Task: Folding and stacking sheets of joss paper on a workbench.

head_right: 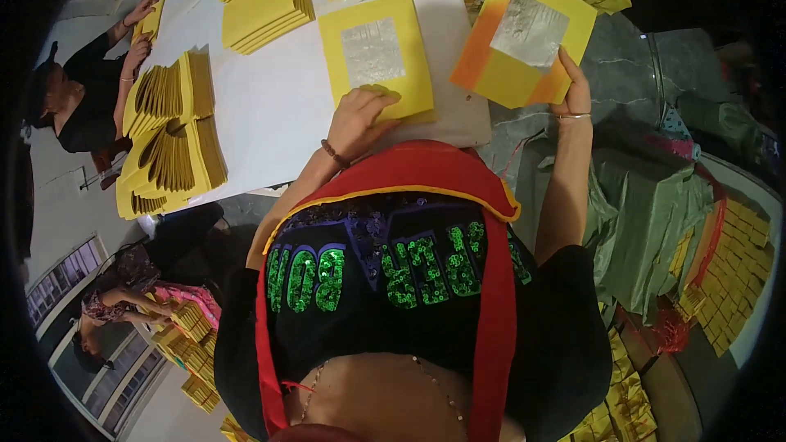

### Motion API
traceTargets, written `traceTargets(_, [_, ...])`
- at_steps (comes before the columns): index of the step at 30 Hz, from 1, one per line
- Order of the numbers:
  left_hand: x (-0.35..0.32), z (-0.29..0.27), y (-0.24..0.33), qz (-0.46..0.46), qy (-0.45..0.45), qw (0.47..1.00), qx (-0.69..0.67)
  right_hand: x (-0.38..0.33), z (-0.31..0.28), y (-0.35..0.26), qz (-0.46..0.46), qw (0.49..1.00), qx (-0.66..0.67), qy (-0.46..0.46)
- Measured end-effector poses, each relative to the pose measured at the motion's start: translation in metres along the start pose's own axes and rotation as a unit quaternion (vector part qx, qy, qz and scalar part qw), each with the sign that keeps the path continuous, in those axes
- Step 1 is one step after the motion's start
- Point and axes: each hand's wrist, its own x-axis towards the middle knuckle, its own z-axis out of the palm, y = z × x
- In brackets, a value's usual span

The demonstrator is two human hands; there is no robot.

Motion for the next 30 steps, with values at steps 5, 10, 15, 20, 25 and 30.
traceTargets(5, [-0.009,0.007,-0.003,-0.201,0.062,0.959,-0.190,-0.004,0.000,0.007,0.005,1.000,0.019,-0.006])
traceTargets(10, [-0.012,0.006,-0.002,-0.355,0.122,0.832,-0.408,-0.008,-0.002,0.016,0.026,1.000,0.007,-0.005])
traceTargets(15, [-0.012,0.007,-0.001,-0.359,0.144,0.811,-0.440,-0.007,-0.015,0.026,0.043,0.999,-0.012,-0.021])
traceTargets(20, [-0.013,0.007,-0.006,-0.367,0.132,0.801,-0.453,-0.010,-0.012,0.030,0.041,0.999,0.005,-0.019])
traceTargets(25, [-0.013,0.007,-0.006,-0.372,0.128,0.793,-0.466,-0.016,-0.001,0.026,0.038,0.999,-0.015,-0.013])
traceTargets(30, [-0.013,0.003,-0.005,-0.362,0.123,0.799,-0.463,-0.014,-0.009,0.029,0.048,0.998,-0.027,-0.005])
